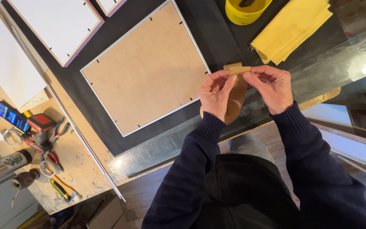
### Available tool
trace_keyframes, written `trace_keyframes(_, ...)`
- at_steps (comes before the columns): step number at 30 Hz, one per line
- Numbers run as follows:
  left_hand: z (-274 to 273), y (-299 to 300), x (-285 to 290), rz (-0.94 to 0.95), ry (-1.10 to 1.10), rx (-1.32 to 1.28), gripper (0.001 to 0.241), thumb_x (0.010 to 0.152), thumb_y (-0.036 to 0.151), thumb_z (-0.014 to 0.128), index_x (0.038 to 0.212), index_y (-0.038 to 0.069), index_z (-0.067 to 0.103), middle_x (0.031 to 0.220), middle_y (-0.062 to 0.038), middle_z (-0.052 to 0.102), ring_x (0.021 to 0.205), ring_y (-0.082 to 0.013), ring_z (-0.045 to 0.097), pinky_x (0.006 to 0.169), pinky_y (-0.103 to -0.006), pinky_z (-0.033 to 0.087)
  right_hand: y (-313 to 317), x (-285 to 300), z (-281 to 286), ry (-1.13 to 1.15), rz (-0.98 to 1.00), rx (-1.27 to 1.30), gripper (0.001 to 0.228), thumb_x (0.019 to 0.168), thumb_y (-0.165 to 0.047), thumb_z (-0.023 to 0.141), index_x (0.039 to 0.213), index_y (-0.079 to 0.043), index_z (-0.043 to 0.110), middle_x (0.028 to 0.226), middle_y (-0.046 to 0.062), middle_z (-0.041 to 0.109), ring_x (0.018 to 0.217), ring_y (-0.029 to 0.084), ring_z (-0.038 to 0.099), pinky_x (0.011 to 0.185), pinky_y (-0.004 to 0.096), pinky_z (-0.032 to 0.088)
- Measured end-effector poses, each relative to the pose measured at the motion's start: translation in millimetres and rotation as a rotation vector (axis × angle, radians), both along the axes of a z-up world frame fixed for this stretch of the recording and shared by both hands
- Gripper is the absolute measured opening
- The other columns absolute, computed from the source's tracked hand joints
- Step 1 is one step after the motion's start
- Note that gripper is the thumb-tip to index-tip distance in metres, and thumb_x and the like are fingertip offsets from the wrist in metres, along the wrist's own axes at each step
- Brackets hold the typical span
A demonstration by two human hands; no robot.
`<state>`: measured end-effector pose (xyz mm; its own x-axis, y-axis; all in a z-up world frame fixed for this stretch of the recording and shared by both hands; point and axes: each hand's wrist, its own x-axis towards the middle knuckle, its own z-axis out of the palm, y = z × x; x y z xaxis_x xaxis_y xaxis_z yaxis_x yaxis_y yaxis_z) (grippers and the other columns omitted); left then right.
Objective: Applying tape to the back of a picture frame and cleaning the surfaces.
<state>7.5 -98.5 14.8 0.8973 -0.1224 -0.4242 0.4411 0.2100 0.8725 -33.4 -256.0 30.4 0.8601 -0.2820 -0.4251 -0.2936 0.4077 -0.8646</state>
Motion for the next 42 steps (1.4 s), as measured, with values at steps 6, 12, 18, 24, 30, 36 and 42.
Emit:
trace_keyframes(6,3,0,3,0.002,0.014,-0.020,0.024,0.091,0.002,0.079,0.112,-0.002,0.068,0.101,-0.007,0.073,0.092,-0.0107,0.068,0.085,-0.0244,0.056,-2,-2,0,0.014,0.018,-0.035,0.018,0.098,-0.006,0.076,0.113,0.003,0.074,0.099,0.007,0.075,0.087,0.007,0.068,0.081,0.022,0.057)
trace_keyframes(12,0,-5,2,0.029,0.034,-0.011,0.023,0.090,0.001,0.080,0.110,-0.002,0.070,0.099,-0.007,0.074,0.091,-0.0106,0.068,0.084,-0.0241,0.055,6,1,9,-0.050,-0.051,-0.079,0.022,0.097,-0.003,0.075,0.117,0.005,0.072,0.103,0.008,0.076,0.090,0.007,0.069,0.081,0.022,0.056)
trace_keyframes(18,6,-10,2,0.105,0.086,-0.012,0.023,0.089,0.001,0.081,0.109,-0.001,0.071,0.096,-0.003,0.071,0.089,-0.0087,0.064,0.084,-0.0235,0.052,26,-1,24,-0.066,-0.200,-0.217,0.020,0.096,-0.001,0.078,0.113,0.004,0.069,0.102,0.007,0.075,0.091,0.007,0.070,0.084,0.021,0.057)
trace_keyframes(24,6,-11,2,0.121,0.091,-0.048,0.022,0.089,0.001,0.081,0.108,0.000,0.070,0.096,-0.003,0.071,0.090,-0.0087,0.064,0.085,-0.0233,0.052,29,-3,22,-0.077,-0.237,-0.250,0.018,0.098,-0.001,0.079,0.114,0.004,0.073,0.104,0.006,0.075,0.091,0.007,0.068,0.084,0.021,0.056)
trace_keyframes(30,-11,-10,13,0.004,0.097,-0.115,0.023,0.089,0.005,0.077,0.111,0.000,0.070,0.095,-0.002,0.071,0.088,-0.0085,0.066,0.081,-0.0234,0.053,27,-8,15,-0.039,-0.265,-0.103,0.015,0.097,0.003,0.077,0.111,0.004,0.073,0.101,0.004,0.075,0.089,0.006,0.067,0.083,0.020,0.055)
trace_keyframes(36,1,-10,18,-0.164,0.052,0.095,0.025,0.092,0.017,0.079,0.106,-0.003,0.074,0.092,-0.003,0.074,0.082,-0.0058,0.065,0.074,-0.0220,0.053,9,-3,23,0.005,-0.067,-0.226,0.032,0.094,-0.003,0.076,0.124,-0.002,0.066,0.095,0.005,0.075,0.083,0.005,0.066,0.075,0.021,0.053)
trace_keyframes(42,24,-10,9,-0.275,-0.139,0.308,0.021,0.091,0.016,0.079,0.105,0.000,0.076,0.088,-0.004,0.077,0.079,-0.0068,0.070,0.074,-0.0236,0.057,-16,23,60,-0.178,0.287,-0.840,0.012,0.093,-0.006,0.075,0.104,-0.003,0.073,0.095,0.008,0.075,0.085,0.017,0.073,0.079,0.031,0.058)
